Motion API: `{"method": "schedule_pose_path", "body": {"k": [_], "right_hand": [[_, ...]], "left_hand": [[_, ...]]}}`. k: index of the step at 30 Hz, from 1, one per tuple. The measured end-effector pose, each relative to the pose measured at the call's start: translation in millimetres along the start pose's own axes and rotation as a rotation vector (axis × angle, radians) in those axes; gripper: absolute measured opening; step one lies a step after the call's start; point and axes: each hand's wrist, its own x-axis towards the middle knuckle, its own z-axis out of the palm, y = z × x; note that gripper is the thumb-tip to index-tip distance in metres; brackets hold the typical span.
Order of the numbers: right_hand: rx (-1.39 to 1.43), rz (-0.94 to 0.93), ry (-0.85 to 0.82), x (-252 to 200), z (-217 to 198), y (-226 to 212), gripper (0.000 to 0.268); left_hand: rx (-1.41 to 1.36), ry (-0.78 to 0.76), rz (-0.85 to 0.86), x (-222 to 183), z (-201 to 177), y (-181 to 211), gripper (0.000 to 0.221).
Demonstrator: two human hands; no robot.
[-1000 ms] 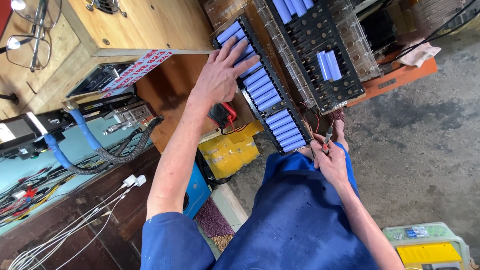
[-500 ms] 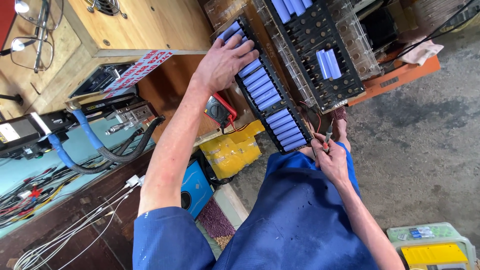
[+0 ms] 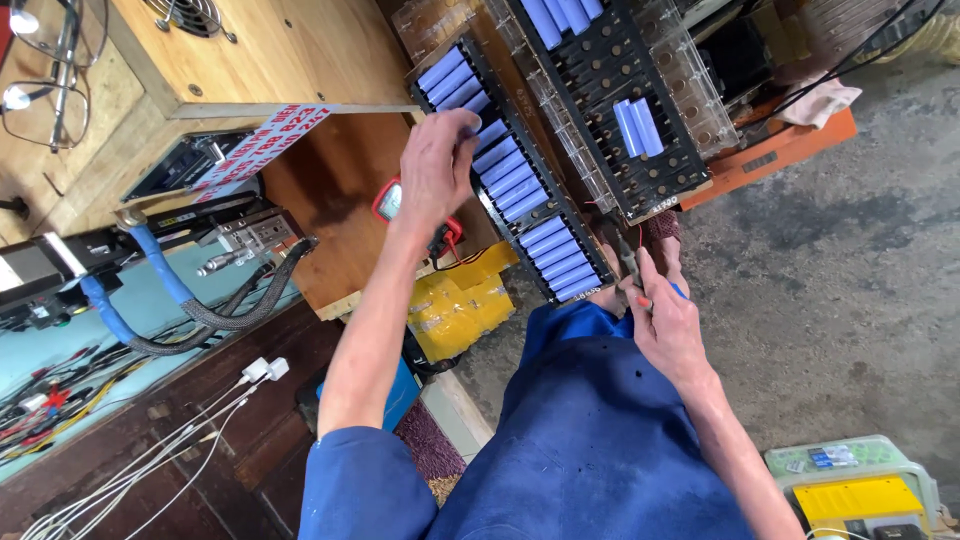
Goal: Assembling a battery pack by inserting individual cells into a plastic frame and using a multimeter to test the voltage of the cells and the integrity of the connections.
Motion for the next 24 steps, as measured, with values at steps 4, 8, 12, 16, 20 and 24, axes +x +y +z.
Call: {"method": "schedule_pose_path", "body": {"k": [4,8,12,16,20,24], "right_hand": [[-0.047,-0.042,-0.001,28,-23,-36,0.039],[-0.075,-0.206,0.023,38,-20,-37,0.026],[-0.032,-0.207,0.041,37,-17,-35,0.021],[-0.039,-0.235,-0.01,41,-20,-46,0.023],[0.006,-0.298,-0.018,46,-22,-51,0.021],[0.013,-0.282,-0.021,42,-19,-48,0.023]], "left_hand": [[-0.625,0.004,-0.192,-19,-28,123,0.022],[-1.254,-0.231,-0.474,-70,-18,170,0.038],[-1.41,-0.201,-0.595,-91,-10,188,0.038],[-1.43,-0.155,-0.627,-95,-13,195,0.038],[-1.481,-0.088,-0.616,-96,-16,197,0.034],[-1.519,-0.097,-0.623,-97,-21,204,0.036]]}}
